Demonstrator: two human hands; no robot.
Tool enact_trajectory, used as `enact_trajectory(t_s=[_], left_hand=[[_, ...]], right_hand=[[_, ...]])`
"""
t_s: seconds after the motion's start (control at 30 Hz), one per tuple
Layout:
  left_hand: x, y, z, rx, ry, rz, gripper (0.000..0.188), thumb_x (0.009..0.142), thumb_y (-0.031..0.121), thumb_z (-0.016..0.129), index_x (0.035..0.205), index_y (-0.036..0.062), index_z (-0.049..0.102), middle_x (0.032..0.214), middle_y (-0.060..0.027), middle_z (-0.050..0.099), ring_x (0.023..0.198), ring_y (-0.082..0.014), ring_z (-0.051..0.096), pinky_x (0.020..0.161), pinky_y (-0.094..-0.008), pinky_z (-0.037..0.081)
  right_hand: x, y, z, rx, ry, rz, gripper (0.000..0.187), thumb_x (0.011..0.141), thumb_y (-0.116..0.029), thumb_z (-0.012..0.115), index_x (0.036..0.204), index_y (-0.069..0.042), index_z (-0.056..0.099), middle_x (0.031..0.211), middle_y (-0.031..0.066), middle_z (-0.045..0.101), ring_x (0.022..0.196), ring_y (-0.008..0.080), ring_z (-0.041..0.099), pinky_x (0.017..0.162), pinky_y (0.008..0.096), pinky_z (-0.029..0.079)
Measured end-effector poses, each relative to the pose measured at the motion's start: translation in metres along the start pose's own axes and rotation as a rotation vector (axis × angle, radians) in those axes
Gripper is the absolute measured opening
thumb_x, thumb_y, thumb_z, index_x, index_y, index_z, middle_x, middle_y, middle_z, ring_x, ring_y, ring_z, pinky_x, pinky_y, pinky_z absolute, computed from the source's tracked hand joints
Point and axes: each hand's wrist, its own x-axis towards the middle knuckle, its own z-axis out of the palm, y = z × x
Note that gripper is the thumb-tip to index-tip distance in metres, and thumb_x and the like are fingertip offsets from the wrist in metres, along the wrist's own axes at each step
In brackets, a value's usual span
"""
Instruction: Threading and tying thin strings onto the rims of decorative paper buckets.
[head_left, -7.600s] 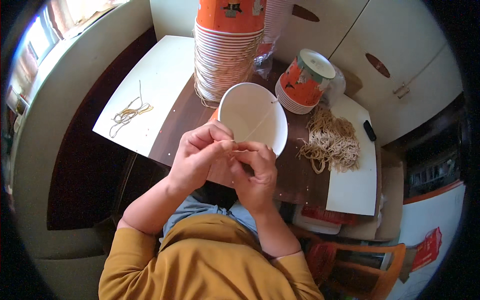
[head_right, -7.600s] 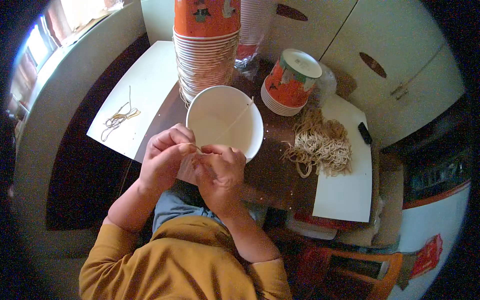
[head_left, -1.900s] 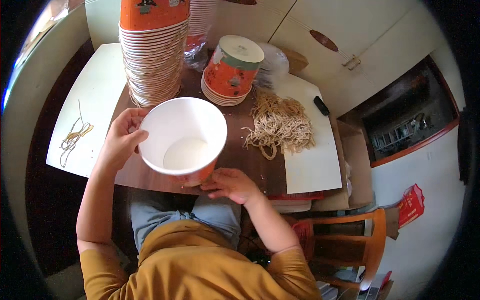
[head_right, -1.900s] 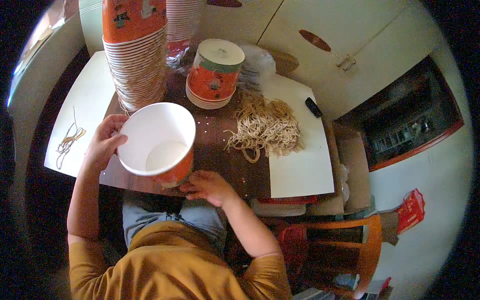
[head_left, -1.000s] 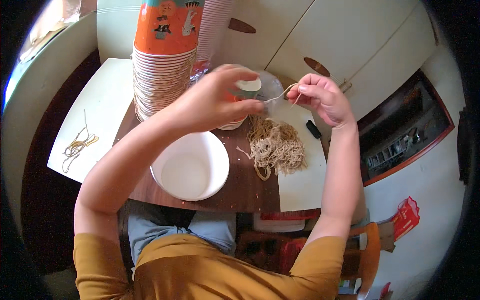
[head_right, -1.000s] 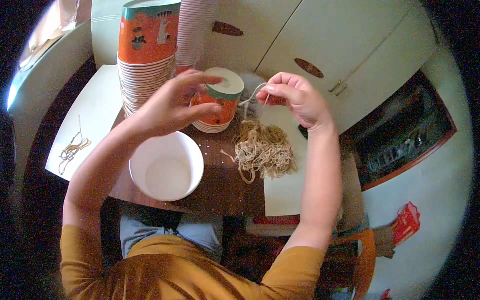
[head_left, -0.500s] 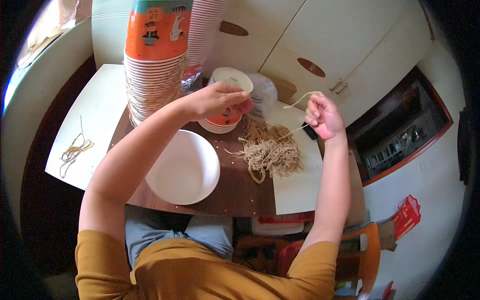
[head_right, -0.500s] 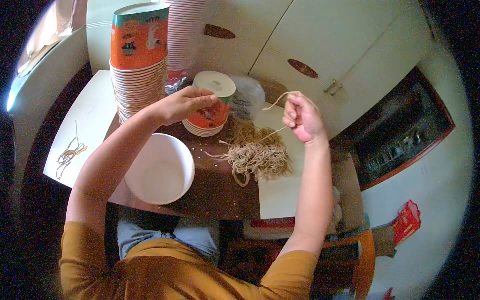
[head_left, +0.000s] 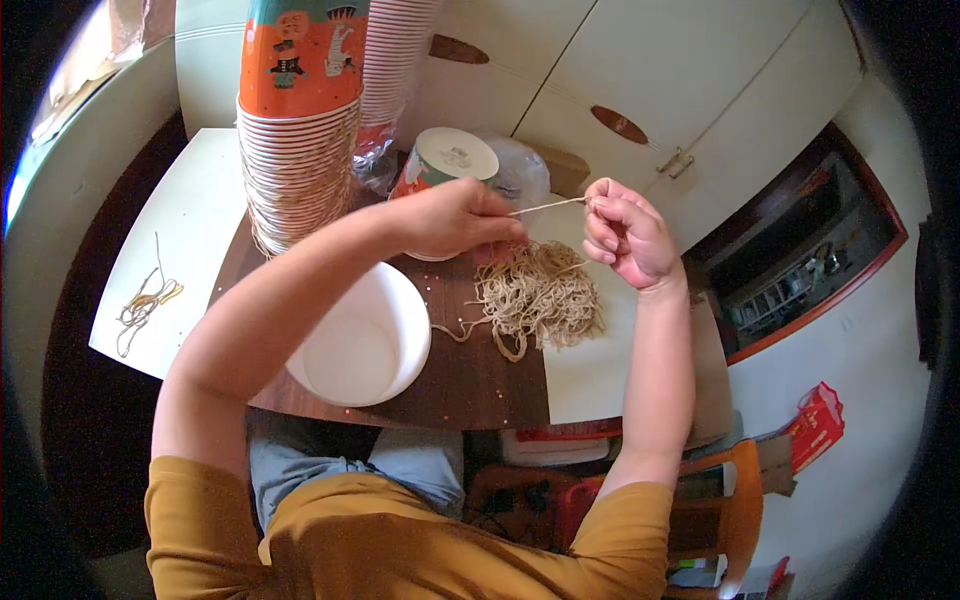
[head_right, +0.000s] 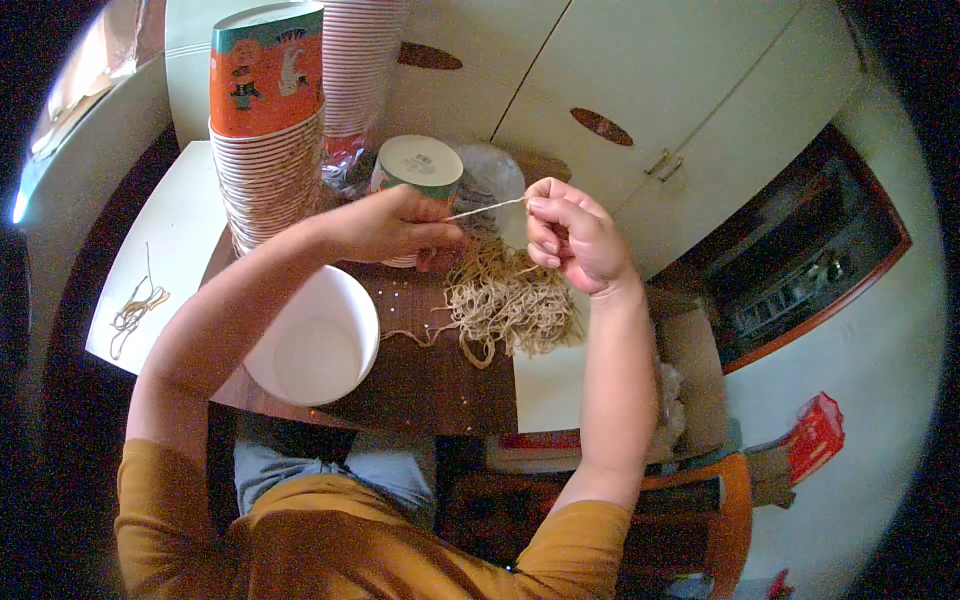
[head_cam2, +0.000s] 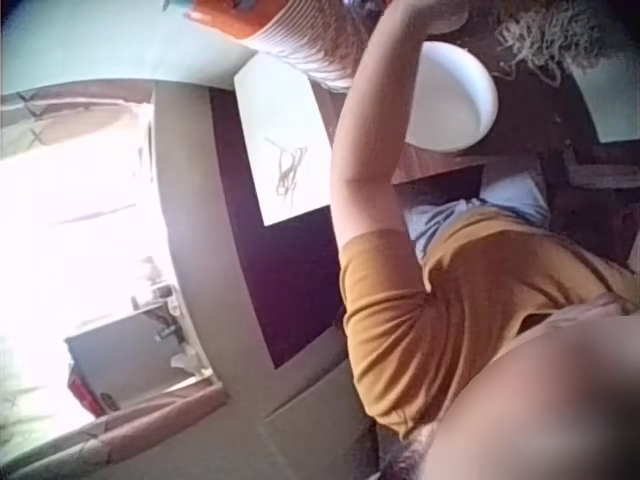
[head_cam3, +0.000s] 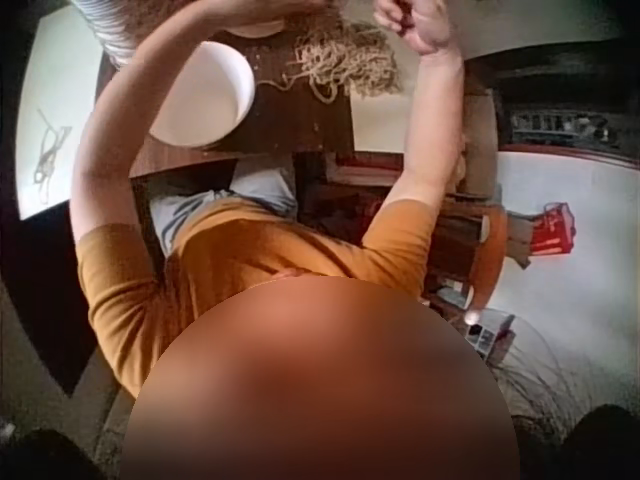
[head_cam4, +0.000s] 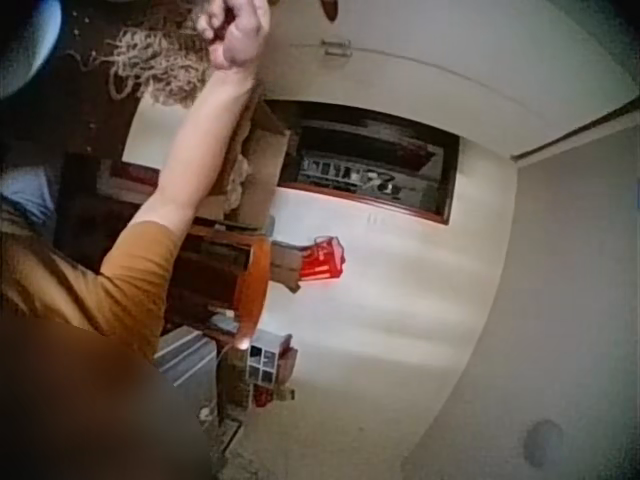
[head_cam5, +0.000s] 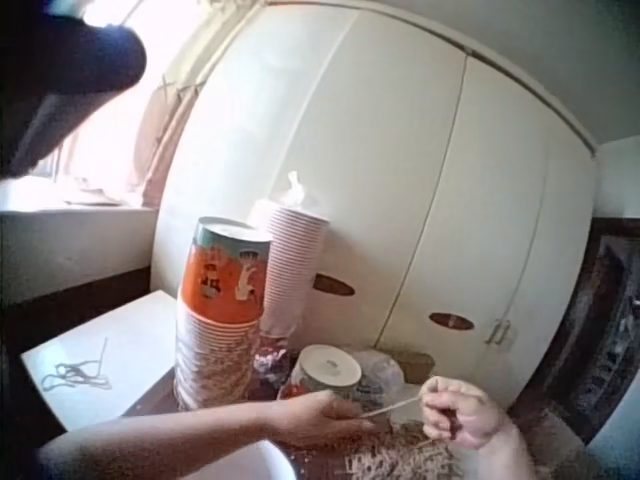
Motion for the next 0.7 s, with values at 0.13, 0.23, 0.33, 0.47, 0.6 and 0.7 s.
enact_trajectory(t_s=[0.13,0.23,0.33,0.47,0.6,0.7], left_hand=[[-0.039,0.024,-0.017,-0.015,-0.061,-0.057,0.041,0.099,0.036,0.047,0.100,-0.0009,0.065,0.072,-0.0026,0.061,0.065,-0.0097,0.056,0.063,-0.0247,0.048],[-0.066,0.067,-0.025,0.001,0.013,-0.092,0.040,0.098,0.035,0.048,0.097,-0.0004,0.067,0.069,-0.0028,0.060,0.065,-0.0101,0.055,0.062,-0.0255,0.047],[-0.093,0.067,-0.057,-0.106,0.311,-0.040,0.038,0.097,0.032,0.050,0.092,-0.0012,0.067,0.066,-0.0025,0.057,0.061,-0.0099,0.051,0.058,-0.0249,0.044],[-0.141,0.059,-0.086,0.013,0.373,0.005,0.039,0.097,0.032,0.049,0.088,-0.0014,0.067,0.066,-0.0030,0.056,0.059,-0.0091,0.049,0.057,-0.0227,0.042],[-0.156,0.069,-0.048,0.116,0.205,-0.206,0.030,0.094,0.023,0.054,0.088,-0.0018,0.069,0.066,-0.0034,0.059,0.060,-0.0106,0.055,0.056,-0.0252,0.046],[-0.152,0.086,-0.027,0.301,-0.146,-0.134,0.023,0.092,0.017,0.051,0.095,0.0012,0.067,0.071,-0.0066,0.062,0.068,-0.0156,0.059,0.064,-0.0301,0.048]], right_hand=[[-0.002,0.007,0.000,-0.116,-0.010,0.018,0.008,0.089,-0.013,0.053,0.091,-0.006,0.052,0.056,-0.0023,0.041,0.046,0.0055,0.033,0.045,0.0218,0.029],[-0.011,0.014,0.004,-0.280,-0.136,0.101,0.017,0.083,-0.011,0.064,0.095,-0.003,0.056,0.067,-0.0039,0.051,0.054,0.0024,0.043,0.050,0.0196,0.033],[-0.015,0.043,-0.004,-0.517,-0.189,0.306,0.014,0.085,-0.010,0.066,0.096,-0.004,0.060,0.079,-0.0038,0.059,0.069,0.0024,0.052,0.062,0.0181,0.042],[-0.033,0.096,-0.055,-0.752,-0.006,0.611,0.017,0.085,-0.016,0.066,0.095,-0.004,0.063,0.078,-0.0011,0.062,0.070,0.0073,0.055,0.063,0.0245,0.046],[-0.061,0.086,-0.029,-1.411,-0.069,0.491,0.034,0.077,-0.019,0.072,0.106,-0.004,0.062,0.094,0.0091,0.063,0.091,0.0167,0.059,0.080,0.0310,0.047],[-0.053,0.049,0.038,-1.223,-0.096,-0.016,0.053,0.074,-0.026,0.075,0.118,-0.002,0.057,0.120,0.0126,0.055,0.116,0.0189,0.050,0.099,0.0338,0.039]])
